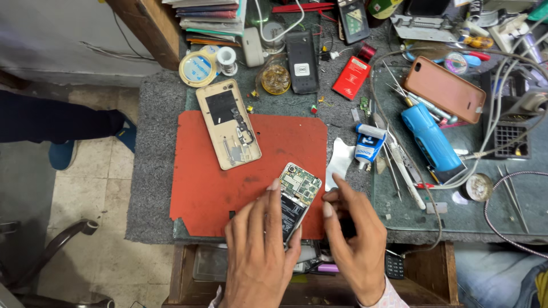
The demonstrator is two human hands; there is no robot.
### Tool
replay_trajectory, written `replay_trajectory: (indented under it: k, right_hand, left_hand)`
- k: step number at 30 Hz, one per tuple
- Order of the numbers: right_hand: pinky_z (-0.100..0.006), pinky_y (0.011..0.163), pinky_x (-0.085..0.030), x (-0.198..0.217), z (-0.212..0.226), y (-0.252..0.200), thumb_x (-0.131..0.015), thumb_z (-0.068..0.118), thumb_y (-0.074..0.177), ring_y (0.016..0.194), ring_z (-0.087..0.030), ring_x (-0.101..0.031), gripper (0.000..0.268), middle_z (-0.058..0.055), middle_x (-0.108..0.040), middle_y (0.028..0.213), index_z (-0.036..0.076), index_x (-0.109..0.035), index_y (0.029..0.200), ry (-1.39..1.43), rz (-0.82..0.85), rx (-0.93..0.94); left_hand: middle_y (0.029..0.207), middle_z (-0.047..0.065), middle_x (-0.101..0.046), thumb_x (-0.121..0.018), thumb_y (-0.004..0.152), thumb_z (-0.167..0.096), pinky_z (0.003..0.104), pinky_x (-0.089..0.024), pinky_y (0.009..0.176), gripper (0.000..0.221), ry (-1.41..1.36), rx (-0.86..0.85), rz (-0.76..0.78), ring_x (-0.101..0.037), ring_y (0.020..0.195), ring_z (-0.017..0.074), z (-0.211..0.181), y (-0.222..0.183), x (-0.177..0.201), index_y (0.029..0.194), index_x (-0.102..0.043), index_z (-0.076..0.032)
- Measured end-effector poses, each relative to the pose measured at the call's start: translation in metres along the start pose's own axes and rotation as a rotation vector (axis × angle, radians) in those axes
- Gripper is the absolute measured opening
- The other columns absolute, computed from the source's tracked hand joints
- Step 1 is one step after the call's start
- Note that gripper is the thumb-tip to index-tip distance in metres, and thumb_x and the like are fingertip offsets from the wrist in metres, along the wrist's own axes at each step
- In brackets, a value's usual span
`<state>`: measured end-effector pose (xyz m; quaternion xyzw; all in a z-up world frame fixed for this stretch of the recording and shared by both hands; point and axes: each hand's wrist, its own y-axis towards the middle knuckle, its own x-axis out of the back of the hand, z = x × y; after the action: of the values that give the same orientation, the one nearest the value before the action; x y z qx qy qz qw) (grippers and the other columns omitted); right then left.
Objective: The person assembles internal components of a mobile phone, applies adhesive from a tube to the chassis edge, secures the screen with a rubber band, and tests the device functions.
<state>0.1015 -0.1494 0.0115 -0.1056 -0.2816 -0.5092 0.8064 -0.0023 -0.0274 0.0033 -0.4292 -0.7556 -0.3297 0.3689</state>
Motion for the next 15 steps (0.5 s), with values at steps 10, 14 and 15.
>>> replay_trajectory:
  k: [10, 14, 15]
  right_hand:
    - [-0.022, 0.060, -0.049, 0.010, -0.003, 0.015, -0.080, 0.007, 0.083, 0.077, -0.009, -0.061, 0.032, -0.007, -0.062, 0.105, 0.001, -0.069, 0.112, 0.150, 0.173, -0.197]
    - [-0.023, 0.069, -0.048, 0.017, -0.007, 0.002, -0.082, 0.005, 0.083, 0.079, -0.009, -0.058, 0.024, -0.007, -0.065, 0.093, -0.001, -0.069, 0.102, 0.412, 0.189, -0.274]
    - [-0.024, 0.074, -0.050, 0.019, -0.005, -0.003, -0.082, 0.004, 0.082, 0.081, -0.010, -0.061, 0.021, -0.007, -0.069, 0.087, -0.001, -0.069, 0.098, 0.492, 0.208, -0.302]
  left_hand:
    - [0.134, 0.026, -0.043, -0.079, 0.081, -0.008, 0.053, -0.049, 0.094, 0.093, -0.295, -0.038, 0.103, -0.051, 0.120, 0.0413, 0.008, 0.001, 0.007, 0.157, -0.025, -0.001]
    - [0.134, 0.027, -0.048, -0.079, 0.082, -0.011, 0.044, -0.058, 0.092, 0.088, -0.479, -0.020, 0.023, -0.059, 0.123, 0.0371, 0.011, -0.005, 0.006, 0.156, -0.031, -0.003]
    - [0.134, 0.027, -0.048, -0.079, 0.082, -0.011, 0.044, -0.058, 0.092, 0.088, -0.480, -0.022, 0.027, -0.059, 0.123, 0.0371, 0.013, -0.006, 0.007, 0.156, -0.031, -0.003]
